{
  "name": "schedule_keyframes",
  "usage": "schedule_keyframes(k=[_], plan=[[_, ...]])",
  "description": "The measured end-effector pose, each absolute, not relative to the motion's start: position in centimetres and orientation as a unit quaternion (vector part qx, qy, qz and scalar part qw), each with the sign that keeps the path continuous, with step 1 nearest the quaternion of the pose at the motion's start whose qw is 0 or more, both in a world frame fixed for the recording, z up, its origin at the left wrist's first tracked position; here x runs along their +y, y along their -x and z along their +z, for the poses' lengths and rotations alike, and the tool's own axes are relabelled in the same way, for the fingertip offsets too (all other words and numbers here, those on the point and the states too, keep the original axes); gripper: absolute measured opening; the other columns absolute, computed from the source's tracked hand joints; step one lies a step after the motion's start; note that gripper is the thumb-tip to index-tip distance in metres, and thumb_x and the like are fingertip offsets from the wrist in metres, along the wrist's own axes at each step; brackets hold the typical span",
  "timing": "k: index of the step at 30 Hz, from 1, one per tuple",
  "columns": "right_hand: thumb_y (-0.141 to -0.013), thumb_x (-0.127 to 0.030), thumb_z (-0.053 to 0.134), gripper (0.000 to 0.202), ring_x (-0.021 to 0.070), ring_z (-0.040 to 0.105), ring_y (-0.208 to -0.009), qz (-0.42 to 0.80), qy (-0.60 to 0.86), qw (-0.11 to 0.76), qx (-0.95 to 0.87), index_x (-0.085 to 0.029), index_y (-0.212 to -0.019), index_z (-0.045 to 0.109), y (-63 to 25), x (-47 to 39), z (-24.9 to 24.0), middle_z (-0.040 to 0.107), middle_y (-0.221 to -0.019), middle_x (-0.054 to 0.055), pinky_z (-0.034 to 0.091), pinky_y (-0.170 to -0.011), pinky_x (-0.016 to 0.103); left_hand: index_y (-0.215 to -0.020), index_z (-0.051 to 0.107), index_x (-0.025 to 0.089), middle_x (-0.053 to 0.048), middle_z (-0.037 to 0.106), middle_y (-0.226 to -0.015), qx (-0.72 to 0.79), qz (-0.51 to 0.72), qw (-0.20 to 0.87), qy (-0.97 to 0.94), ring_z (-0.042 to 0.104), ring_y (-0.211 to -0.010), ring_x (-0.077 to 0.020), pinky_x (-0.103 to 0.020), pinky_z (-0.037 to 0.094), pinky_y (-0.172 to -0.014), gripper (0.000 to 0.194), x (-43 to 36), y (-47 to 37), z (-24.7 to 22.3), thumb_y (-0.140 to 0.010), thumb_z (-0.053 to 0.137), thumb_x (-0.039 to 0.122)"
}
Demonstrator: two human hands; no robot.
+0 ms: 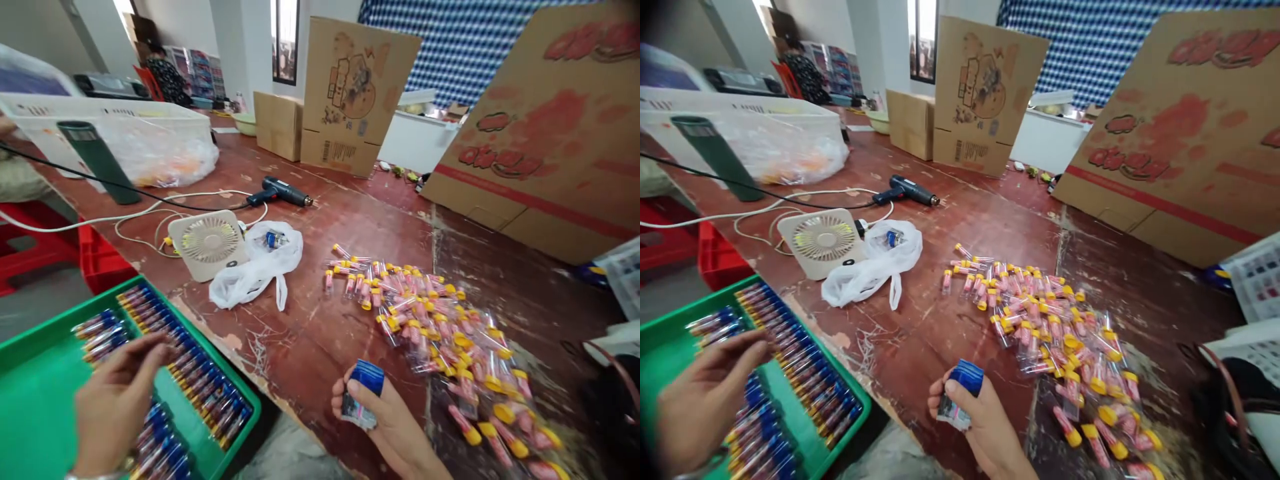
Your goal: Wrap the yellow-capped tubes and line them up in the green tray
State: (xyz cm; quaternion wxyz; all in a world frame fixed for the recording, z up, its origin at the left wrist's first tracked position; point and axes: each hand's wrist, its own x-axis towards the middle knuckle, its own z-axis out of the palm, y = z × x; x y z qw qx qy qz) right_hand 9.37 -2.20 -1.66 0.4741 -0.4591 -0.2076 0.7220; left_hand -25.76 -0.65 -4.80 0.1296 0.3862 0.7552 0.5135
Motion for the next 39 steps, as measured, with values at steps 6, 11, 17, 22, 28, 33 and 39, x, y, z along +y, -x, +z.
schedule_keyframes(k=[6, 11, 17, 22, 28, 33, 39], plan=[[-0.062, -0.034, 0.087, 0.033, 0.0183, 0.061, -0.062, 0.696, 0.465, 0.505, -0.213, -0.016, -0.077, 0.066, -10.2, -2.7, -3.2, 0.067, -0.07, 0.003, 0.05, -0.061, 0.033, -0.089, 0.072, 0.02, -0.005, 0.074, -0.081, 0.555, 0.431, 0.484, -0.522, 0.068, -0.075, -0.021, -0.027, 0.053, -0.068, 0.023, -3.0, 9.7, -1.1, -0.077, 0.07, 0.039], [-0.054, -0.033, 0.091, 0.039, 0.0137, 0.053, -0.062, 0.638, 0.508, 0.545, -0.195, -0.017, -0.076, 0.063, -11.1, -2.7, -4.0, 0.059, -0.065, -0.004, 0.043, -0.06, 0.026, -0.073, 0.064, 0.017, 0.001, 0.063, -0.064, 0.478, 0.39, 0.597, -0.514, 0.054, -0.058, -0.0126, -0.02, 0.041, -0.054, 0.014, -2.9, 3.0, -1.5, -0.07, 0.076, 0.024], [-0.06, -0.041, 0.086, 0.035, 0.0132, 0.048, -0.049, 0.657, 0.482, 0.538, -0.216, -0.017, -0.066, 0.061, -12.3, -2.7, -3.5, 0.055, -0.054, -0.003, 0.036, -0.047, 0.026, -0.071, 0.06, 0.016, -0.002, 0.068, -0.061, 0.433, 0.35, 0.651, -0.517, 0.057, -0.056, -0.0139, -0.022, 0.044, -0.055, 0.018, -1.6, 1.6, -0.5, -0.08, 0.067, 0.03], [-0.053, -0.039, 0.09, 0.038, 0.0231, 0.062, -0.074, 0.631, 0.523, 0.558, -0.131, -0.021, -0.08, 0.07, -14.2, -2.5, -3.6, 0.07, -0.074, 0.002, 0.049, -0.069, 0.034, -0.087, 0.069, 0.019, -0.003, 0.072, -0.081, 0.472, 0.299, 0.385, -0.735, 0.065, -0.077, -0.0176, -0.025, 0.051, -0.071, 0.018, 4.7, 3.1, 0.2, -0.091, 0.053, 0.025], [-0.046, -0.044, 0.091, 0.043, 0.0259, 0.061, -0.08, 0.626, 0.537, 0.555, -0.109, -0.022, -0.078, 0.071, -15.6, -2.2, -3.8, 0.069, -0.075, 0.002, 0.048, -0.075, 0.037, -0.095, 0.073, 0.023, -0.011, 0.064, -0.114, 0.488, 0.273, 0.166, -0.812, 0.058, -0.106, -0.026, -0.039, 0.049, -0.088, 0.035, 17.1, 4.2, -1.7, -0.08, 0.052, 0.0], [-0.052, -0.038, 0.09, 0.036, 0.0138, 0.05, -0.057, 0.602, 0.535, 0.574, -0.148, -0.018, -0.065, 0.063, -16.0, -2.2, -3.0, 0.058, -0.06, -0.003, 0.043, -0.055, 0.026, -0.093, 0.07, 0.022, -0.011, 0.063, -0.118, 0.447, 0.289, 0.201, -0.823, 0.054, -0.115, -0.027, -0.045, 0.042, -0.1, 0.022, 18.0, 4.5, -2.7, -0.082, 0.057, 0.008], [-0.051, -0.035, 0.091, 0.046, 0.0072, 0.035, -0.045, 0.604, 0.507, 0.604, -0.119, -0.019, -0.056, 0.049, -15.8, -1.2, -2.5, 0.042, -0.049, -0.008, 0.031, -0.043, 0.021, -0.116, 0.059, 0.021, -0.005, 0.067, -0.099, 0.468, 0.367, 0.437, -0.675, 0.064, -0.088, -0.0203, -0.032, 0.053, -0.079, 0.028, 7.5, 5.4, -1.8, -0.091, 0.055, 0.032]])
